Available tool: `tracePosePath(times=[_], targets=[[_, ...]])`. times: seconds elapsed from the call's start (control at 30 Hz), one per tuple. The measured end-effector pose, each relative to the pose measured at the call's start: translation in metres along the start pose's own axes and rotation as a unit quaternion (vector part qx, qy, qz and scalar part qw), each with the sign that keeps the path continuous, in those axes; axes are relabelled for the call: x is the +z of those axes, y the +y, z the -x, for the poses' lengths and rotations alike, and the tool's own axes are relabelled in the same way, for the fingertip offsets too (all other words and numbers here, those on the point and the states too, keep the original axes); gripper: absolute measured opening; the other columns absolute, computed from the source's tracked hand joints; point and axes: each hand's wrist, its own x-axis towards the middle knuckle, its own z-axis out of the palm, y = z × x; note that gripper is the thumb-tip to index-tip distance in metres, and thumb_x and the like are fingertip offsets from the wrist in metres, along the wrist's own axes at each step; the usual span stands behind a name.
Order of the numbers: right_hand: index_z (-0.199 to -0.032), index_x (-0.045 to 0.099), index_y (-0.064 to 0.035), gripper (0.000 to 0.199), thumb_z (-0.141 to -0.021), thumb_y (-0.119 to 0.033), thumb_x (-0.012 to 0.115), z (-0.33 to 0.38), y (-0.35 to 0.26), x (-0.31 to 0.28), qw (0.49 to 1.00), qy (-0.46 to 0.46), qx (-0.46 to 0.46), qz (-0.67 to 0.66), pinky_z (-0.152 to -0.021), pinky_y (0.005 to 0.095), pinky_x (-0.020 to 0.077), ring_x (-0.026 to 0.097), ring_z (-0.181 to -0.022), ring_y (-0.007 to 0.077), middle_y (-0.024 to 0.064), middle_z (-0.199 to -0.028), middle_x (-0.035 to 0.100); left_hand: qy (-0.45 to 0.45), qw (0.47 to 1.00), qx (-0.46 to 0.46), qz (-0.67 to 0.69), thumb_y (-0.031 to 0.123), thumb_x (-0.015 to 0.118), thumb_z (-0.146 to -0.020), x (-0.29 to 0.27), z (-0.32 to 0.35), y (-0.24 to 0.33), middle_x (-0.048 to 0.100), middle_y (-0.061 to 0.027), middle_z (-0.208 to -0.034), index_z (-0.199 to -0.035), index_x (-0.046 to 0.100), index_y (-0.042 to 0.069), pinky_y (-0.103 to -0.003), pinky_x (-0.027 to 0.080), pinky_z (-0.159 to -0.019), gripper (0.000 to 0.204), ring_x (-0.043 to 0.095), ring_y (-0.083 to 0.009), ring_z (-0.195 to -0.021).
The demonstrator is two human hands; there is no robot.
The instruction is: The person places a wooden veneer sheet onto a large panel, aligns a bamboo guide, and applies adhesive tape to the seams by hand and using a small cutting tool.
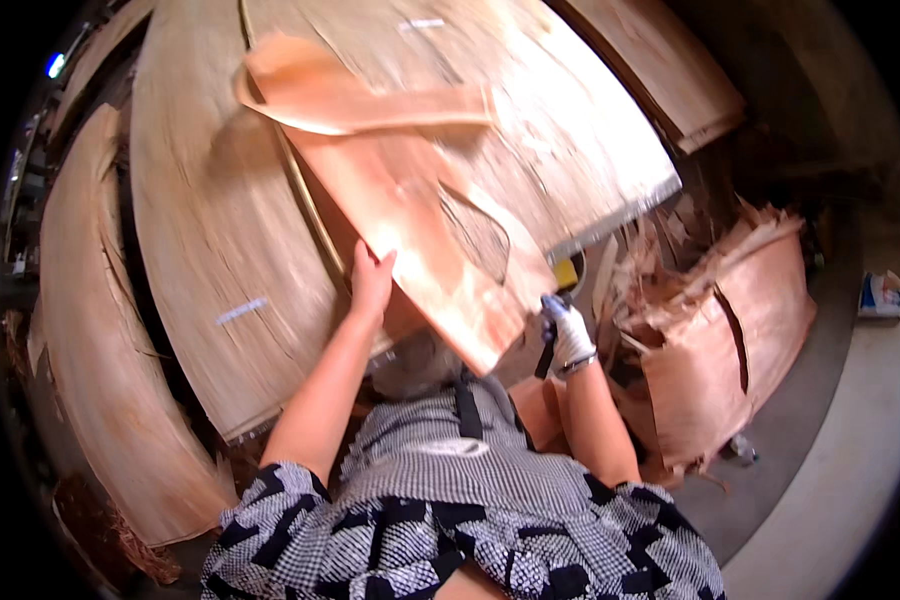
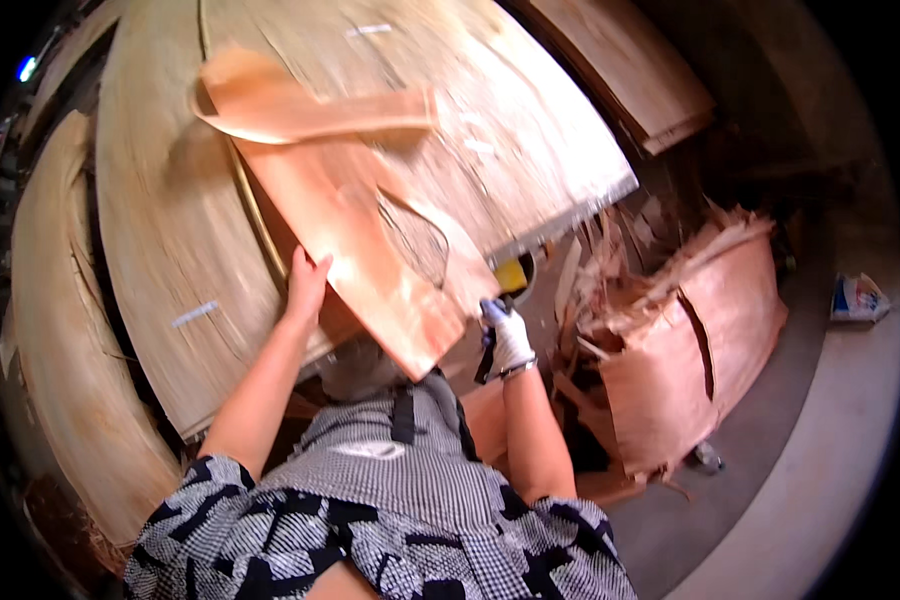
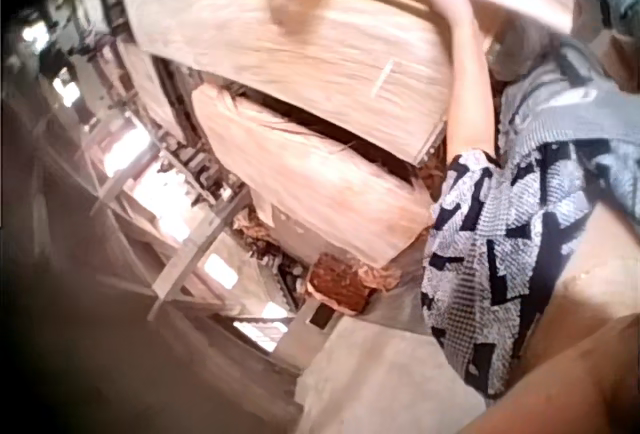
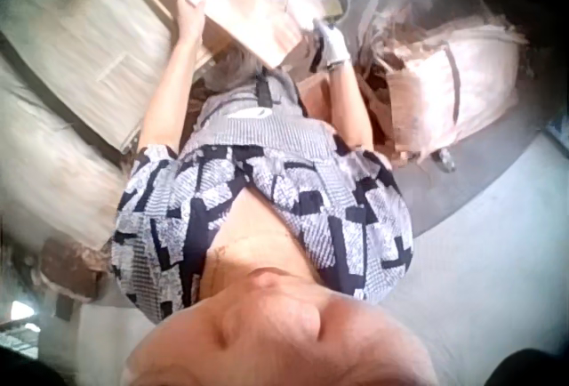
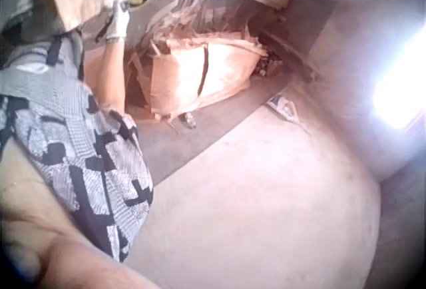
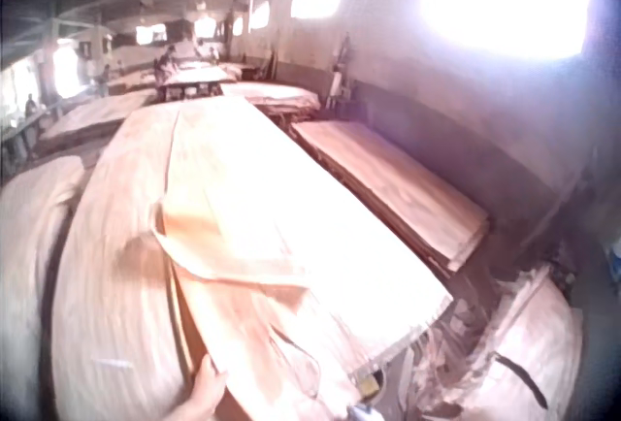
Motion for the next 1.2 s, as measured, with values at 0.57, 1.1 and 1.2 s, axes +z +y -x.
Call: tracePosePath(times=[0.57, 1.1, 1.2], targets=[[-0.099, 0.051, -0.0149, 0.018, -0.082, -0.020, 0.050, 0.119, -0.007, 0.125, 0.464, -0.457, -0.418, 0.633, -0.052, 0.0394, 0.0471, 0.061, -0.068, 0.0267, 0.0088, -0.080, 0.056, -0.047, 0.981, -0.179, 0.053, 0.007, 0.056, -0.083, -0.014, -0.007, 0.076, 0.060, -0.0131, -0.097, -0.101, 0.045, 0.000, -0.033, 0.055, -0.063, 0.022, 0.062, -0.0206, -0.085], [-0.094, 0.059, -0.0025, 0.025, -0.073, -0.013, 0.068, 0.015, 0.019, 0.069, 0.908, -0.154, -0.117, 0.372, -0.060, 0.0302, 0.0475, 0.059, -0.066, 0.0163, 0.0089, -0.073, 0.063, 0.084, 0.926, -0.190, 0.315, 0.037, 0.047, -0.090, -0.170, 0.045, 0.016, 0.058, -0.0038, -0.109, -0.114, 0.051, 0.010, -0.045, 0.045, -0.086, 0.037, 0.055, -0.0195, -0.100], [-0.093, 0.059, -0.0043, 0.020, -0.075, -0.009, 0.065, 0.084, -0.038, 0.105, 0.756, -0.235, -0.349, 0.502, -0.061, 0.0347, 0.0483, 0.062, -0.068, 0.0249, 0.0117, -0.080, 0.062, 0.103, 0.947, -0.206, 0.222, 0.030, 0.054, -0.088, -0.188, 0.026, 0.024, 0.061, -0.0057, -0.103, -0.110, 0.053, 0.006, -0.033, 0.045, -0.085, 0.033, 0.057, -0.0188, -0.096]])
